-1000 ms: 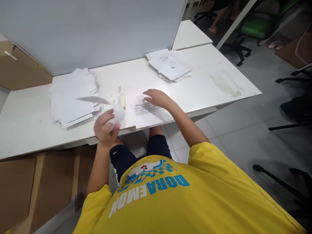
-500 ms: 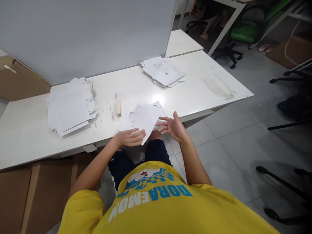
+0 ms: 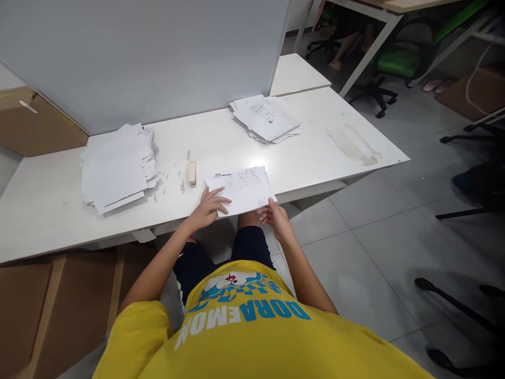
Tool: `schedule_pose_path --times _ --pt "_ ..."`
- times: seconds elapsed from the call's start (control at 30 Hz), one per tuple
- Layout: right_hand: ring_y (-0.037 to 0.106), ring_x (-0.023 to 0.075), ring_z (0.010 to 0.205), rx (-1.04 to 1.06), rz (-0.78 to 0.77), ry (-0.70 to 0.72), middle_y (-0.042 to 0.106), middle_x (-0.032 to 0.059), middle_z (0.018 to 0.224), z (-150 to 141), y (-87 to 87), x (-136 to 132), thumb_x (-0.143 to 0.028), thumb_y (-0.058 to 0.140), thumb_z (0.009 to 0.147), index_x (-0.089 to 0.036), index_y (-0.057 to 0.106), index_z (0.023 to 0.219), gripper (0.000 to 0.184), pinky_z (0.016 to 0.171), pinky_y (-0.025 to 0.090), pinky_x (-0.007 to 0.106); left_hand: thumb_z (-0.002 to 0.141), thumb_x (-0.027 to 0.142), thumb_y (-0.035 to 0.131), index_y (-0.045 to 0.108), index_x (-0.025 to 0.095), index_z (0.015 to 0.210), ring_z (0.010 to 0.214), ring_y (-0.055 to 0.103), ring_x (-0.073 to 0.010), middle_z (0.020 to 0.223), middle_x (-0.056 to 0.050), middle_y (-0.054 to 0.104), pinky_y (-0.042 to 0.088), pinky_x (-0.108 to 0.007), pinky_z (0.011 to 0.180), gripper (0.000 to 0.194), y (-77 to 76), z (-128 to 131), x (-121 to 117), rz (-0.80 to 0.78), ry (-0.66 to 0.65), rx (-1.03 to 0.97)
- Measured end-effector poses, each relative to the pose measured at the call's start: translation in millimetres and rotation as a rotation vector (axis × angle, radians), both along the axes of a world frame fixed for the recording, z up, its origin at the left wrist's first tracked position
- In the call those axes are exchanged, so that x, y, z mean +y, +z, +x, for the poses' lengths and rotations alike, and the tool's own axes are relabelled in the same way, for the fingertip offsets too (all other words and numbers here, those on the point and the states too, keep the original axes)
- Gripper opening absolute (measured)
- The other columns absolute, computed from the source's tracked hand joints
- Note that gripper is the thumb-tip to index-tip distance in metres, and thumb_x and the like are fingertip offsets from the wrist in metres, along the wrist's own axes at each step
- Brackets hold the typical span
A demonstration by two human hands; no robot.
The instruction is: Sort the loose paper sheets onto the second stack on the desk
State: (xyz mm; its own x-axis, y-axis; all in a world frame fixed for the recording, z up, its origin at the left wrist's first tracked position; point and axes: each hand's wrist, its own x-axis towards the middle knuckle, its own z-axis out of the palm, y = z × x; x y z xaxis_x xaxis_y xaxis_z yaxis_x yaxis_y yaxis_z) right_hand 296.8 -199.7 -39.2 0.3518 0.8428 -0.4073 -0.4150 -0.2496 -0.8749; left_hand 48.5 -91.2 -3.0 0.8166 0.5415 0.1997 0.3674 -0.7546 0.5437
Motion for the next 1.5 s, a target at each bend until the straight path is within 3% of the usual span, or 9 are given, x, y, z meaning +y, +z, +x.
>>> schedule_pose_path --times 0.2,0.33,0.43,0.57,0.8,0.9,1.07,1.2,1.5 --pt "0.052 0.0089 0.045 0.049 0.063 -0.166 0.065 0.0007 0.062 4.8 -13.0 16.2 -0.056 0.082 0.061 -0.02 0.056 0.074 0.046 0.041 0.041 0.022 0.095 0.015 0.029 0.071 0.025 0.103 0.155 0.008 -0.0253 0.156 0.002 0.042 0.01 -0.058 0.125 0.044 4.1 1.5 6.6 -0.044 0.132 -0.004" --pt "0.048 0.0077 0.042 0.001 0.109 -0.129 0.06 -0.0023 0.055 8.4 -15.8 20.8 -0.05 0.077 0.066 -0.021 0.053 0.07 0.038 0.04 0.036 0.022 0.102 0.032 0.025 0.056 0.022 0.131 0.151 0.026 -0.0252 0.156 -0.008 0.041 0.03 -0.05 0.121 0.044 -3.1 9.4 3.8 -0.118 0.464 -0.085" --pt "0.043 0.0069 0.041 -0.028 0.124 -0.121 0.055 -0.0033 0.051 6.8 -17.9 17.2 -0.049 0.074 0.07 -0.021 0.052 0.065 0.035 0.04 0.033 0.022 0.1 0.042 0.038 0.039 0.014 0.146 0.149 0.028 -0.031 0.158 -0.018 0.035 0.029 -0.051 0.121 0.054 -8.0 18.8 0.1 -0.105 0.607 0.02" --pt "0.039 0.0067 0.041 -0.052 0.151 -0.132 0.049 -0.0042 0.048 4.1 -21.9 7.2 -0.048 0.072 0.073 -0.021 0.05 0.06 0.037 0.041 0.029 0.023 0.093 0.041 0.052 0.024 0.015 0.154 0.149 0.022 -0.0374 0.164 -0.017 0.02 0.026 -0.055 0.119 0.072 -5.3 30.1 5.7 0.009 0.608 0.177" --pt "0.044 0.0096 0.049 -0.089 0.121 -0.013 0.05 -0.0039 0.053 9.6 -23.7 -1.5 -0.049 0.075 0.07 -0.022 0.054 0.065 0.034 0.045 0.036 0.023 0.095 0.04 0.047 0.049 0.016 0.136 0.126 0.045 -0.0356 0.135 -0.018 0.052 0.036 -0.051 0.105 0.048 3.4 41.8 30.7 0.194 0.499 0.338" --pt "0.061 0.0166 0.071 0.009 0.107 0.127 0.065 0.0008 0.074 30.1 -18.9 8.9 -0.054 0.076 0.068 -0.023 0.063 0.083 0.036 0.059 0.05 0.027 0.097 0.039 0.044 0.056 0.016 0.126 0.117 0.047 -0.0343 0.126 -0.017 0.055 0.038 -0.049 0.099 0.039 3.9 42.0 31.3 0.245 0.484 0.351" --pt "0.065 0.0192 0.079 0.039 -0.043 0.416 0.073 0.0073 0.085 59.4 -2.4 20.8 -0.049 0.074 0.075 -0.019 0.068 0.083 0.032 0.067 0.053 0.028 0.098 0.037 0.043 0.058 0.016 0.119 0.114 0.048 -0.0324 0.119 -0.015 0.056 0.037 -0.048 0.098 0.033 4.2 40.1 28.2 0.217 0.438 0.328" --pt "0.068 0.0206 0.084 0.006 -0.04 0.362 0.076 0.0061 0.096 43.8 2.2 18.1 -0.032 0.077 0.071 -0.021 0.07 0.092 0.025 0.07 0.054 0.03 0.097 0.035 0.045 0.06 0.018 0.11 0.11 0.05 -0.0319 0.114 -0.014 0.058 0.038 -0.048 0.097 0.026 2.3 40.3 27.6 0.223 0.454 0.266" --pt "0.069 0.0231 0.092 -0.023 0.077 0.256 0.075 0.0052 0.103 11.6 7.1 2.6 -0.027 0.076 0.064 -0.023 0.068 0.101 0.039 0.078 0.056 0.035 0.1 0.028 0.035 0.061 0.021 0.103 0.098 0.062 -0.025 0.102 -0.008 0.069 0.05 -0.039 0.085 0.027 6.6 19.5 21.3 0.079 0.489 0.055"
